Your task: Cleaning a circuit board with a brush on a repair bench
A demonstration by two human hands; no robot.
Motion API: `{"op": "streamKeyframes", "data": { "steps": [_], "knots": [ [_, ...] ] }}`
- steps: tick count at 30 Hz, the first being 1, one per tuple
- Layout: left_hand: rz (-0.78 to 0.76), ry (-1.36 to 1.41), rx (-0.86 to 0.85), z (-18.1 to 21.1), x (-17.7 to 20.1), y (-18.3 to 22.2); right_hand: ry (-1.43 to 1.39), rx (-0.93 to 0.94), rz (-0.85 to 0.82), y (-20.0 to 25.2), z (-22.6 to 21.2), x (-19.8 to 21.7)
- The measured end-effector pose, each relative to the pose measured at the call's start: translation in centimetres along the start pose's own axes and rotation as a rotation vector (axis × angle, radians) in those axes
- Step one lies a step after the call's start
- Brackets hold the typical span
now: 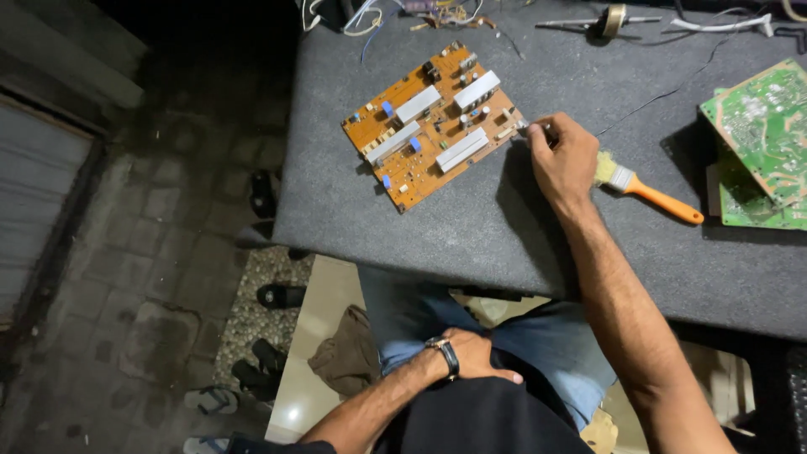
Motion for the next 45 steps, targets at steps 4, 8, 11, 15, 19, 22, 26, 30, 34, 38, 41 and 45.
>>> {"op": "streamKeyframes", "data": {
  "steps": [4, 8, 11, 15, 19, 22, 26, 30, 34, 38, 41, 45],
  "knots": [
    [-0.005, 0.020, -0.011, 0.1, 0.6, 0.8, -0.050, 0.035, -0.050, -0.2, -1.2, 0.5],
    [-0.072, 0.116, 0.040, 1.7, 1.9, 4.5, -0.068, 0.072, -0.126, 0.1, -1.6, 0.0],
    [-0.089, 0.182, 0.032, 1.4, 1.3, 3.5, -0.044, 0.114, -0.130, 0.2, -1.4, -0.5],
    [-0.070, 0.054, 0.022, 0.1, 0.9, 1.3, -0.043, 0.138, -0.125, 0.0, -1.1, -0.6],
    [-0.058, 0.044, -0.003, 0.6, 1.4, 2.2, -0.059, 0.116, -0.139, 0.1, -1.4, -0.3],
    [-0.023, 0.067, -0.028, 0.3, 0.9, 1.8, -0.054, 0.124, -0.146, 0.1, -1.6, -0.2],
    [-0.116, 0.147, 0.039, 2.5, 2.9, 5.9, -0.040, 0.134, -0.141, 0.1, -2.0, 0.0],
    [-0.095, 0.174, 0.020, 1.7, 2.2, 4.0, -0.053, 0.091, -0.159, 0.1, -1.8, 0.1],
    [-0.041, 0.081, -0.032, 0.5, 2.0, 2.8, -0.056, 0.122, -0.142, 0.0, -1.7, -0.1],
    [-0.023, 0.022, -0.005, 0.1, 1.6, 2.2, -0.061, 0.130, -0.156, 0.2, -2.0, -0.1],
    [0.114, 0.058, -0.014, -1.1, 1.0, 1.3, -0.117, 0.127, -0.143, -0.1, -1.6, -0.4],
    [0.161, 0.158, -0.031, -1.3, 2.2, 5.8, -0.166, 0.117, -0.152, 0.3, -1.2, -0.6]
  ]
}}
Point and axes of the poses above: each hand's wrist, its own y-axis away from the middle knuckle, its own x-axis out of the back of the hand, z = x × y, the point moved 3 cm from there along -y, towards the middle knuckle, and after that the axes turned 10 degrees about -z, right-handed, at the moved point
